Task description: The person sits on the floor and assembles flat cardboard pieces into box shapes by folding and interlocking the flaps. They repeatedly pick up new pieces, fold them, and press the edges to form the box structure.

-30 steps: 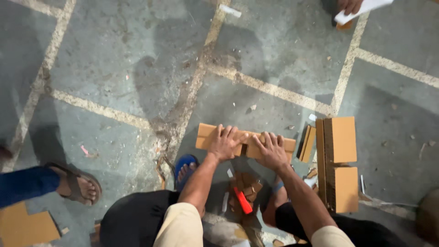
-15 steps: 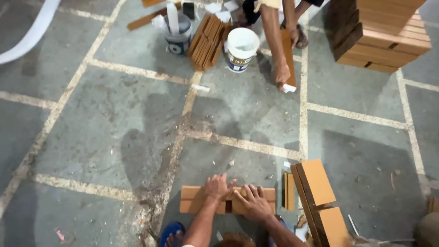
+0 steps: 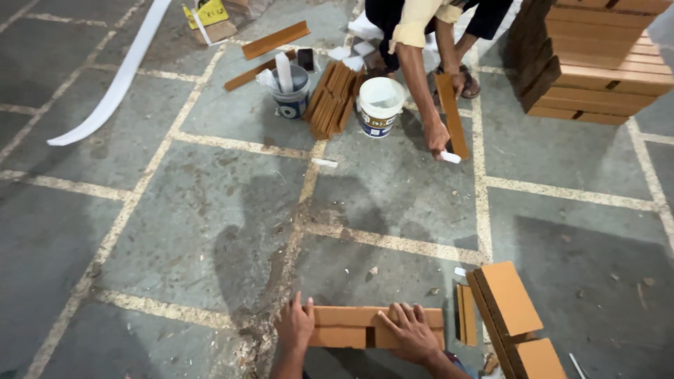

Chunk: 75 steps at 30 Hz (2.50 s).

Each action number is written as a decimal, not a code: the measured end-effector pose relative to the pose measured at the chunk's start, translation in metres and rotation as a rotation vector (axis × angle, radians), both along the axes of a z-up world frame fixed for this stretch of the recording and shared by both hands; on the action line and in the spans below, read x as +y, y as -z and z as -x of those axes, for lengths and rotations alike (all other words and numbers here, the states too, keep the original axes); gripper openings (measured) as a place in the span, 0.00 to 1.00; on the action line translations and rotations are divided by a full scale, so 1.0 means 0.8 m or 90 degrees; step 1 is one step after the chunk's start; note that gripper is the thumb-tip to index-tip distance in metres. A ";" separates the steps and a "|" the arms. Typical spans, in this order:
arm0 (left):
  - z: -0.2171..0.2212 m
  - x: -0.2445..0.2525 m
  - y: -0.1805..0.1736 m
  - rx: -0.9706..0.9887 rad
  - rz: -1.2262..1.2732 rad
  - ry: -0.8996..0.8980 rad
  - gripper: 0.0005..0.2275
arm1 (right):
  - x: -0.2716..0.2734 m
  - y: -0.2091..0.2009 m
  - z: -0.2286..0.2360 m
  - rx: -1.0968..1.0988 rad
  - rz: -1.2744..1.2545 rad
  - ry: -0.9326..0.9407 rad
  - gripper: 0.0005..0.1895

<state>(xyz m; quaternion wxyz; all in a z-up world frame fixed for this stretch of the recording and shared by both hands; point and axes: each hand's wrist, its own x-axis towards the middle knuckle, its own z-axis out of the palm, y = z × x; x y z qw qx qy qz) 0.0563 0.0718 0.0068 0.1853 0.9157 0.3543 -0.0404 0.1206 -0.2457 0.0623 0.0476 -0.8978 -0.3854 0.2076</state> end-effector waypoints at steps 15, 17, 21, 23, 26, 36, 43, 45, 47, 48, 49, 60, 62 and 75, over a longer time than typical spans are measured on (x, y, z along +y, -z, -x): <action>-0.022 -0.006 0.030 0.009 0.278 -0.258 0.24 | 0.003 -0.013 -0.002 -0.020 0.057 -0.001 0.54; -0.019 -0.002 0.028 0.071 0.235 -0.268 0.26 | 0.006 -0.008 0.000 -0.035 0.025 0.013 0.52; -0.007 -0.018 0.029 -0.154 0.105 -0.222 0.22 | -0.002 0.002 0.002 -0.090 -0.013 -0.003 0.52; -0.009 -0.031 0.028 -0.329 -0.091 0.055 0.19 | -0.007 0.002 -0.005 -0.064 0.043 -0.001 0.54; 0.001 -0.044 0.022 -0.171 -0.024 0.398 0.28 | 0.006 0.001 0.001 -0.052 0.051 0.011 0.54; 0.003 -0.080 0.023 0.021 -0.138 0.707 0.56 | -0.013 0.034 -0.006 -0.063 -0.047 -0.019 0.50; 0.004 -0.081 0.002 -0.094 -0.099 0.673 0.47 | -0.015 0.041 -0.001 -0.065 -0.011 -0.013 0.50; 0.008 -0.087 -0.008 -0.070 -0.126 0.681 0.46 | -0.018 0.044 0.017 -0.093 0.018 0.010 0.52; 0.007 -0.083 -0.017 -0.066 -0.129 0.685 0.46 | -0.002 0.053 0.038 -0.161 0.055 0.061 0.52; 0.004 -0.083 -0.018 -0.068 -0.132 0.683 0.46 | 0.010 0.057 0.054 -0.216 0.078 0.094 0.52; 0.003 -0.084 -0.019 -0.064 -0.138 0.687 0.46 | 0.017 0.059 0.067 -0.272 0.101 0.127 0.51; 0.011 -0.086 -0.011 -0.101 -0.108 0.672 0.35 | 0.091 0.038 0.000 -0.185 -0.316 0.255 0.27; 0.004 -0.084 -0.010 -0.117 -0.117 0.670 0.37 | 0.104 0.042 -0.033 -0.170 -0.299 0.284 0.26; -0.006 -0.078 -0.017 -0.086 -0.107 0.670 0.44 | 0.047 0.039 -0.075 0.023 0.032 0.325 0.28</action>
